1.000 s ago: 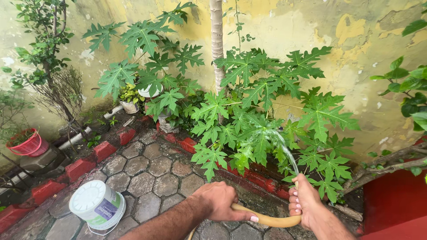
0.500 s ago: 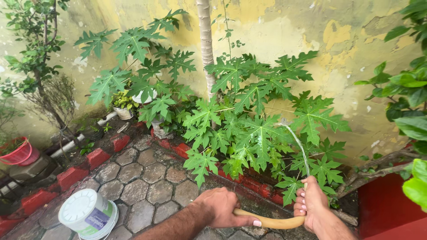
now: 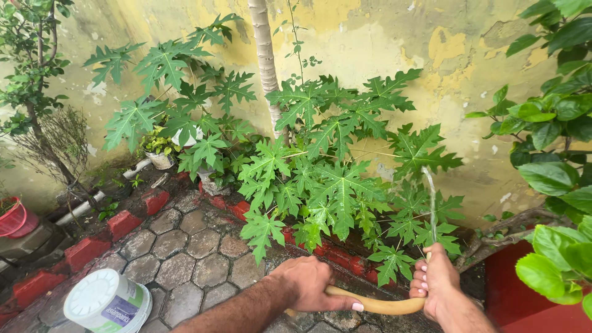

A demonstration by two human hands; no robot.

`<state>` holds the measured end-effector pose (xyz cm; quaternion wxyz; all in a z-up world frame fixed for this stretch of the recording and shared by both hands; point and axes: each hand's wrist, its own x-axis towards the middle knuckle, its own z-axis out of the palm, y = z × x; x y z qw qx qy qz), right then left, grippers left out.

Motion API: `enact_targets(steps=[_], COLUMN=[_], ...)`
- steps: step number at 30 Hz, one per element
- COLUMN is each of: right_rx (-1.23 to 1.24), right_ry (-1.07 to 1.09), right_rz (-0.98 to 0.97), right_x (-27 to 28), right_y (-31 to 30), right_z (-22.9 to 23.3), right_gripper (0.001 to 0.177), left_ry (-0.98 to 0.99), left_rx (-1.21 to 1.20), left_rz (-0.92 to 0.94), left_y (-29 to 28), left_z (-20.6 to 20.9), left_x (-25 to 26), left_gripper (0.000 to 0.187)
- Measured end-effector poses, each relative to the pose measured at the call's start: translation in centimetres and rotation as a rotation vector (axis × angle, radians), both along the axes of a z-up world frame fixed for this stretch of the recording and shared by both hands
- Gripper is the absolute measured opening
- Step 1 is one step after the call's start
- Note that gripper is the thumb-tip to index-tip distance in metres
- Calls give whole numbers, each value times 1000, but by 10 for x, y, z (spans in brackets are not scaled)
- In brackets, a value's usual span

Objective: The person waters several plants in an outdoor garden using a yellow hose.

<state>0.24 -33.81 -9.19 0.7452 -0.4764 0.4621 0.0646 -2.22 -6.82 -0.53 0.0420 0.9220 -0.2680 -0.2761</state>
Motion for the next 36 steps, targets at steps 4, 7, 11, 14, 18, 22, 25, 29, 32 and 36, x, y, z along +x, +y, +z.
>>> enact_targets(steps=[4,7,11,14,18,22,25,29,32,36], right_rx=[-29,-6,-15,-26,-22,-22,-4,7,-9,-9], right_ry=[-19,-27,-29,-28,-33,-34,-46,-44,-42,-51], right_rz=[54,76,39,56,60,51,41,33,28,53], right_x=[8,14,19,20,20,19,22,21,21,23], right_y=[-2,1,4,8,12,14,10,8,8,14], right_z=[-3,1,7,8,10,12,13,11,11,10], right_gripper=[45,45,44,42,44,42,43,44,44,42], left_ry=[26,-24,-18,-14,29,14,-5,40,37,30], left_rx=[-13,-61,-43,-33,14,16,-1,-6,4,18], left_rz=[26,57,85,88,99,95,91,68,69,103], left_y=[-2,-1,-2,-1,3,3,4,1,0,7], left_z=[-3,-4,-3,-2,-3,1,4,5,4,2], left_x=[-1,-2,0,3,5,9,9,14,16,14], left_gripper=[93,92,93,93,92,93,92,90,92,95])
